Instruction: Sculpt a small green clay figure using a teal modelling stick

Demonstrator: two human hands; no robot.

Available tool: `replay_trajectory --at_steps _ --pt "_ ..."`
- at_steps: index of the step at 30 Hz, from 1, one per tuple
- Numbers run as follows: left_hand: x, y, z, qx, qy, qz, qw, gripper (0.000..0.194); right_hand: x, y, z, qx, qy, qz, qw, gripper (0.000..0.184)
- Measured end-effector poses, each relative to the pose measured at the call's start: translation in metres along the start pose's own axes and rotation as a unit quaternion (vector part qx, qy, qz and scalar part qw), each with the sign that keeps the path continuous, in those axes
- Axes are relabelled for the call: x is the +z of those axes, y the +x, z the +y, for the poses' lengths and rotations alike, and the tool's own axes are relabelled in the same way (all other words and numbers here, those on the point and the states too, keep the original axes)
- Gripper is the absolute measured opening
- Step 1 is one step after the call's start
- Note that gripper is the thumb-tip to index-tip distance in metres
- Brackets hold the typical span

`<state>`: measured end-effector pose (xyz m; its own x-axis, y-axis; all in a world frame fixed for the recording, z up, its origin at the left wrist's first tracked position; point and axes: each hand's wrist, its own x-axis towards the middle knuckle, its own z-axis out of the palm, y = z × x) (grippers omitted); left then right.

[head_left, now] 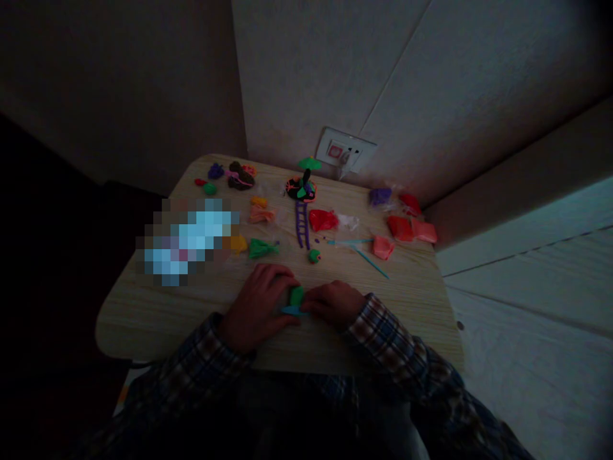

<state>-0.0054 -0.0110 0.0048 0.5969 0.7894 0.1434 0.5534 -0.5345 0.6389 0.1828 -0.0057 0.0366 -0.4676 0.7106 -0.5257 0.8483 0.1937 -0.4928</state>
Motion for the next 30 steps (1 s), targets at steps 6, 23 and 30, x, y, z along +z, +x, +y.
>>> replay_trajectory --at_steps 6,23,30 --pt "0.001 0.0 -0.001 0.008 0.003 0.006 1.0 0.045 0.002 -0.001 0.003 -0.025 0.006 0.003 1.0 0.026" --pt "0.0 -0.003 -0.002 -0.004 0.004 0.014 1.0 0.062 -0.007 0.003 0.01 -0.025 0.037 0.04 0.998 0.03" --pt "0.01 -0.034 0.012 0.008 0.153 0.029 0.988 0.082 0.037 -0.032 0.005 0.09 -0.034 0.212 0.972 0.033"
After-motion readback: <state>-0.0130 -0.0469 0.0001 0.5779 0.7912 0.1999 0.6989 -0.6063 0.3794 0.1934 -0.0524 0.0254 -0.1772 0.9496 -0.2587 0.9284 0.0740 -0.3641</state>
